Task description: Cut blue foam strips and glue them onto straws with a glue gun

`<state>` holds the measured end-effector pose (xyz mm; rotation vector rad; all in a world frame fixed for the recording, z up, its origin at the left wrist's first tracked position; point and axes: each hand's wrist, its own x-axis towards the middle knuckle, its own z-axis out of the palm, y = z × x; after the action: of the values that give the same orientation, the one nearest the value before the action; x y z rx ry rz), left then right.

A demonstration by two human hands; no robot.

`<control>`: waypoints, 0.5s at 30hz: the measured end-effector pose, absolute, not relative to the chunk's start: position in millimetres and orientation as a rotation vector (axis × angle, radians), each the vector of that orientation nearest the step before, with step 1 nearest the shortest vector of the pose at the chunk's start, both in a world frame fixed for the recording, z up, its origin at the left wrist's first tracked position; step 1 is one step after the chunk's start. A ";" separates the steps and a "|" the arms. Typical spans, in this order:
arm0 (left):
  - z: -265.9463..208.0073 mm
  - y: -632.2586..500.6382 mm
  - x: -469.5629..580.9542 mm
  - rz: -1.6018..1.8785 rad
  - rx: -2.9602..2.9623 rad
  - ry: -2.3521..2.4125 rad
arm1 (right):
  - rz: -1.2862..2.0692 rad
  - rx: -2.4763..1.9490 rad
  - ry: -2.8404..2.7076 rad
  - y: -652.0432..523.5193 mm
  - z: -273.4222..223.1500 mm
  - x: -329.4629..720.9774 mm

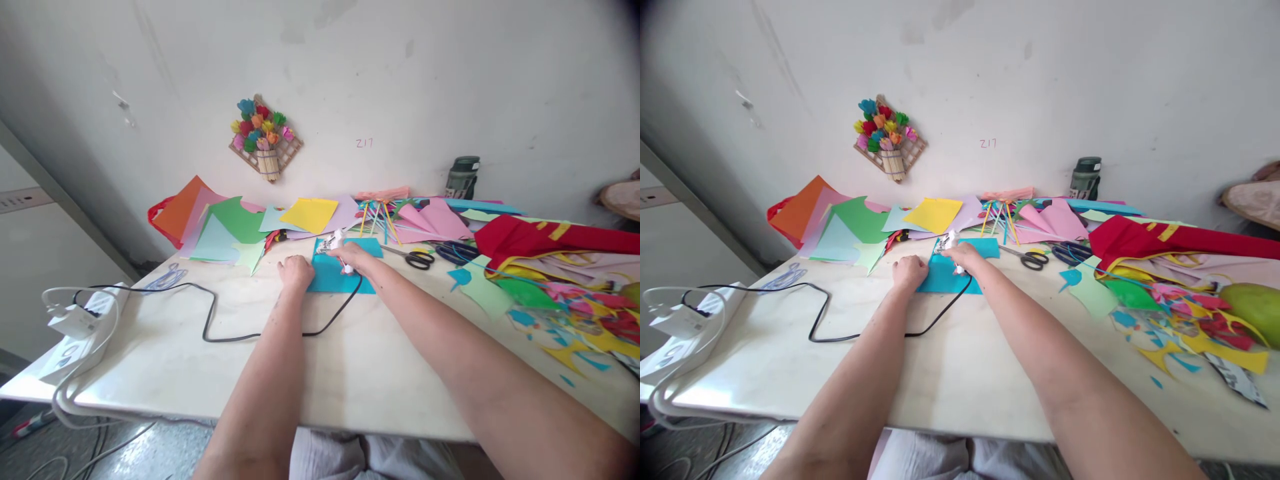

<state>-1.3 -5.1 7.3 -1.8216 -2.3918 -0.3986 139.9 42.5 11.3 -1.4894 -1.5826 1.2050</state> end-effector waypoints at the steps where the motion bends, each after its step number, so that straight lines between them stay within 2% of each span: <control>1: 6.7 -4.3 -0.7 -0.414 -1.820 -2.384 | 1.206 -1.492 -1.580 41.8 11.6 140.2; 9: 7.6 -3.2 -2.8 -0.538 -1.812 -2.396 | 1.217 -1.510 -1.533 36.8 12.2 141.6; 15: 18.4 -14.9 -10.8 -0.397 -1.884 -2.557 | 1.220 -1.519 -1.503 37.5 10.1 140.9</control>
<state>-10.8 -14.9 18.4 -1.8844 -2.5568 -0.3965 140.9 37.5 10.1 -1.5186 -1.5031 1.2196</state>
